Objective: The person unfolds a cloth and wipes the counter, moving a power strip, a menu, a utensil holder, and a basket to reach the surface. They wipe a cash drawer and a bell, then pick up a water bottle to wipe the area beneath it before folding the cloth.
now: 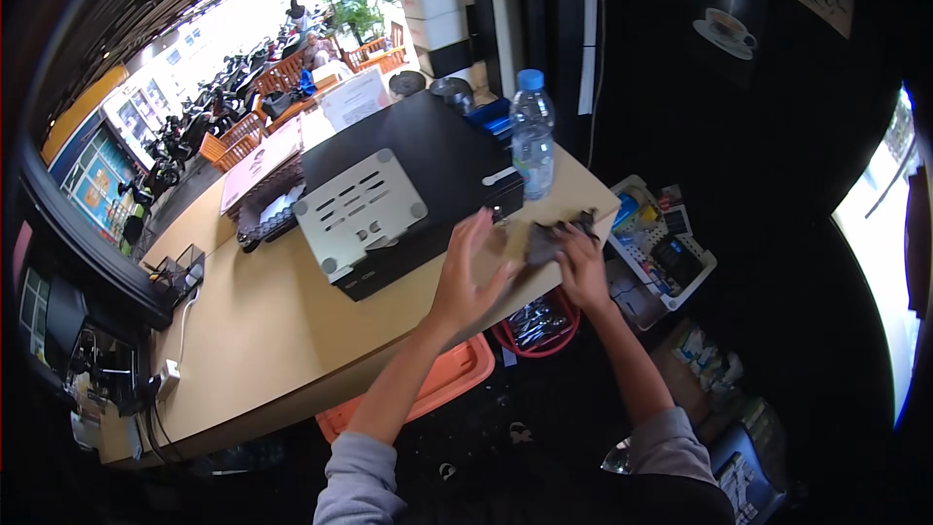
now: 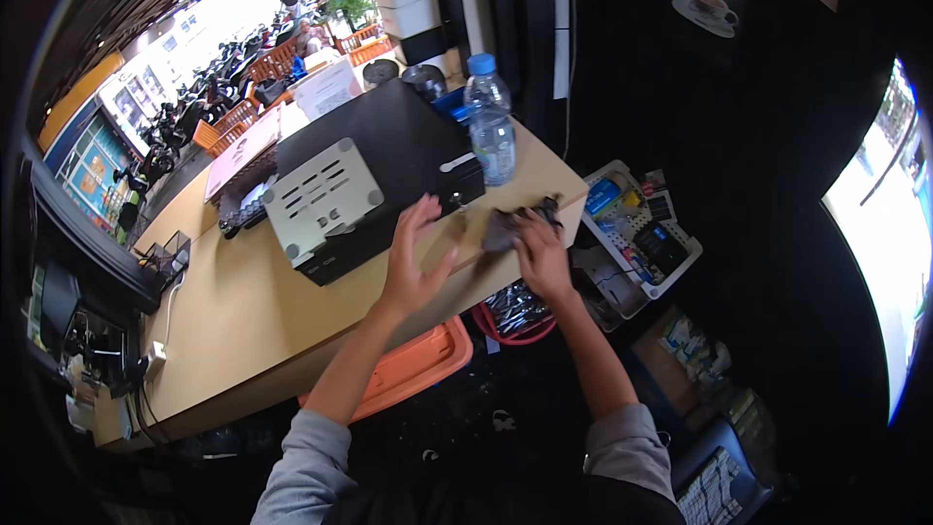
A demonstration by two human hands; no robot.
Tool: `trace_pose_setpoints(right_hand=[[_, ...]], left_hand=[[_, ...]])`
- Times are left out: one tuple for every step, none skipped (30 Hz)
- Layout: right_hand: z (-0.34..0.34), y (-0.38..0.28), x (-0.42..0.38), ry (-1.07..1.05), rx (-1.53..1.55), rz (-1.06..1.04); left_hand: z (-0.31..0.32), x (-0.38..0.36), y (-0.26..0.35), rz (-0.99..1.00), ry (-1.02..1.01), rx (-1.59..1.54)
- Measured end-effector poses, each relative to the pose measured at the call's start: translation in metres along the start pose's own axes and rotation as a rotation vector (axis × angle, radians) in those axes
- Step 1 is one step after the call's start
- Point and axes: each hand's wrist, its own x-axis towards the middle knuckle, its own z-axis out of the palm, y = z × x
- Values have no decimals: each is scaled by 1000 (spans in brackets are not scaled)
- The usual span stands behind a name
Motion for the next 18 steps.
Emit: trace_pose_setpoints(right_hand=[[-7, 1, -11, 102, -24, -52], [-16, 7, -21, 90, -77, 57], [-17, 14, -28, 241, 185, 284], [-21, 21, -25, 401, 233, 492], [-26, 43, -23, 436, 101, 528], [-27, 34, -12, 487, 92, 400], [-27, 21, 1, 536, 90, 265], [-20, 10, 12, 392, 16, 141], [-12, 0, 19, 244, -57, 17], [-3, -11, 23, 58, -185, -75], [5, -10, 20, 41, -173, -87], [12, 2, 16, 64, -308, -28], [15, 11, 17, 94, -443, 25], [13, 11, 14, 177, -350, 170], [10, 9, 5, 224, -171, 361], [12, 18, -5, 269, -170, 459], [12, 6, -12, 406, -73, 626], [15, -3, -23, 469, -27, 489]], left_hand=[[-15, -19, 4, -35, -13, -6], [-31, -37, 5, -34, -12, 1], [-46, -56, 7, -111, 16, -41], [-59, -73, 10, -195, 43, -86], [-69, -88, 12, -203, 46, -86], [-78, -100, 11, -252, 71, -79], [-87, -106, 9, -301, 102, -67], [-93, -112, 8, -305, 117, -54], [-96, -118, 8, -320, 122, -81], [-99, -127, 11, -340, 129, -111], [-104, -136, 14, -355, 145, -101], [-111, -144, 17, -333, 102, -77], [-121, -150, 19, -305, 62, -52], [-131, -160, 23, -343, 78, -71], [-146, -174, 27, -347, 98, -57], [-163, -189, 31, -414, 110, -38], [-181, -202, 34, -480, 130, -19], [-199, -215, 34, -485, 161, 0]])
